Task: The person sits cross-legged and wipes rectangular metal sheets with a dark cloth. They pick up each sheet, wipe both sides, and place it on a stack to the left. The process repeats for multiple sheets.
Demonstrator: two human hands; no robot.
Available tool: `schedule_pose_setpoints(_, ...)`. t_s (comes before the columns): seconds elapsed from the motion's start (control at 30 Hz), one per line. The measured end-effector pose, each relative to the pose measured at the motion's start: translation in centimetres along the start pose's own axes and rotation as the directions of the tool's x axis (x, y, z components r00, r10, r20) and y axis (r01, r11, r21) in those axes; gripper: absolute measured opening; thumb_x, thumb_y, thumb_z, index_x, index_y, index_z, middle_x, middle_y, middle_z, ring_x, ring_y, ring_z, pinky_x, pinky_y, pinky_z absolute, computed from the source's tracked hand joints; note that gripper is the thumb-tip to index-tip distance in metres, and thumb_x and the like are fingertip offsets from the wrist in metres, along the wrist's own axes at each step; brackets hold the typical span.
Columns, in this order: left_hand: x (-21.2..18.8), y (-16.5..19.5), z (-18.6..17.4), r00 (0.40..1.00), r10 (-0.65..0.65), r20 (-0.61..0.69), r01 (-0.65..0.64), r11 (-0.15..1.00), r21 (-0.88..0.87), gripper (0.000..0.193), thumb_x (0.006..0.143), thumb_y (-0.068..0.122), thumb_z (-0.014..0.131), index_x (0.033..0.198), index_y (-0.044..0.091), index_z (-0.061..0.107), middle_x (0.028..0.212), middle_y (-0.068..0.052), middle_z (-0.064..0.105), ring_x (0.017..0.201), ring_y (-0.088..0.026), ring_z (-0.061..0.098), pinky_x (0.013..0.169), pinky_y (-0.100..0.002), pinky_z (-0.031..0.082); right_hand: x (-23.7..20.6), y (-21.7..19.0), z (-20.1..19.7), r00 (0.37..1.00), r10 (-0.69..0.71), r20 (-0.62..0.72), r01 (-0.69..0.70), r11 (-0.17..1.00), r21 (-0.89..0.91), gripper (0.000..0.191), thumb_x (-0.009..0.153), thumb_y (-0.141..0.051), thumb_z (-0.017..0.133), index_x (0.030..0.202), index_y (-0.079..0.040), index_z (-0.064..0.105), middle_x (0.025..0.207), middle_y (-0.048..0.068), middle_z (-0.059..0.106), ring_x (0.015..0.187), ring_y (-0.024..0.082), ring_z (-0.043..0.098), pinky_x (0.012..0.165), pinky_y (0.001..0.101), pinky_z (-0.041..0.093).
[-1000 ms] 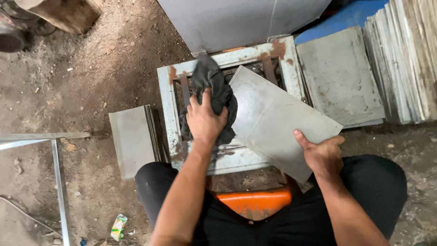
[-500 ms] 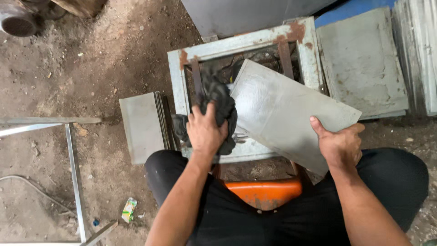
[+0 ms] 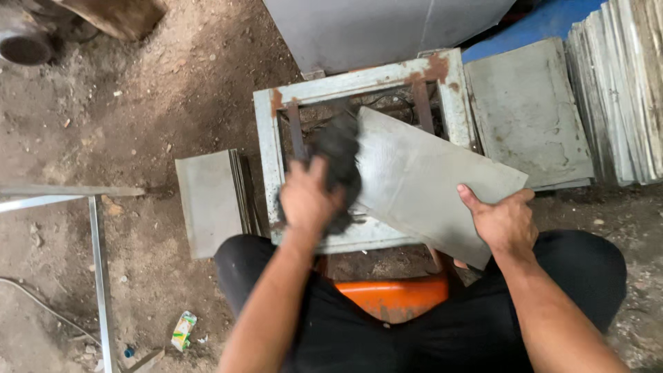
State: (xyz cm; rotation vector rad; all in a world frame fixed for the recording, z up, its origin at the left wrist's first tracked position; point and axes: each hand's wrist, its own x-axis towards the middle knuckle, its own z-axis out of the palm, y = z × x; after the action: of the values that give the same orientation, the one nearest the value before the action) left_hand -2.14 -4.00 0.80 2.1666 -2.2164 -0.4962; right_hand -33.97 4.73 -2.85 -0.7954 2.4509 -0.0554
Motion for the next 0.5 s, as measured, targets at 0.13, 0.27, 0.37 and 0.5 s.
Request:
schedule_pose_setpoints(0.13, 4.6, -2.7, -2.1, 0.968, -0.145, -0.204, 0.137, 0.989, -0.055, 0.072, 0.071, 0.044, 0.086, 0.129, 0.015, 0.056, 0.12, -0.02, 0.058, 0.109, -0.043, 0.059, 0.085, -0.06, 0.05, 0.8, 0.0, -0.7, 0.991, -0.121, 0.055, 0.124, 0.991, -0.05, 0.117, 0.068, -0.077, 0.082, 0.131, 0.016, 0.045, 0.106, 0.035, 0.069, 0.1, 0.048, 0.072, 0.083, 0.0538, 0.06)
schedule_pose_setpoints(0.27, 3.8, 4.4, -0.2, 0.996, -0.057, -0.072, 0.047, 0.99, -0.132, 0.067, 0.072, 0.044, 0.081, 0.129, 0.016, 0.058, 0.125, -0.018, 0.055, 0.12, -0.04, 0.054, 0.091, -0.061, 0.048, 1.5, 0.6, 1.7, 0.965, -0.246, -0.095, 0.263, 0.889, 0.374, 0.096, 0.068, -0.057, 0.09, 0.121, 0.013, 0.052, 0.106, 0.026, 0.072, 0.096, 0.038, 0.074, 0.083, 0.0472, 0.06)
schedule_pose_setpoints(0.37, 1.7, 12.6, 2.5, 0.987, 0.161, -0.013, -0.162, 0.986, -0.03, 0.052, 0.073, 0.034, 0.076, 0.123, 0.024, 0.065, 0.13, -0.014, 0.055, 0.123, -0.039, 0.051, 0.093, -0.061, 0.046, 2.0, 1.0, 3.8, 0.933, -0.283, -0.221, 0.359, 0.737, 0.573, 0.085, 0.07, -0.046, 0.092, 0.12, 0.011, 0.053, 0.109, 0.022, 0.073, 0.098, 0.031, 0.073, 0.085, 0.0423, 0.058)
schedule_pose_setpoints(0.5, 0.1, 15.9, 3.8, 0.937, 0.346, 0.038, -0.341, 0.935, -0.098, 0.047, 0.072, 0.037, 0.077, 0.117, 0.027, 0.071, 0.129, -0.013, 0.056, 0.122, -0.042, 0.053, 0.095, -0.06, 0.047, 2.3, 1.3, 4.2, 0.921, -0.239, -0.307, 0.366, 0.799, 0.477, 0.078, 0.077, -0.045, 0.093, 0.119, 0.01, 0.057, 0.114, 0.024, 0.071, 0.101, 0.034, 0.071, 0.086, 0.0448, 0.056)
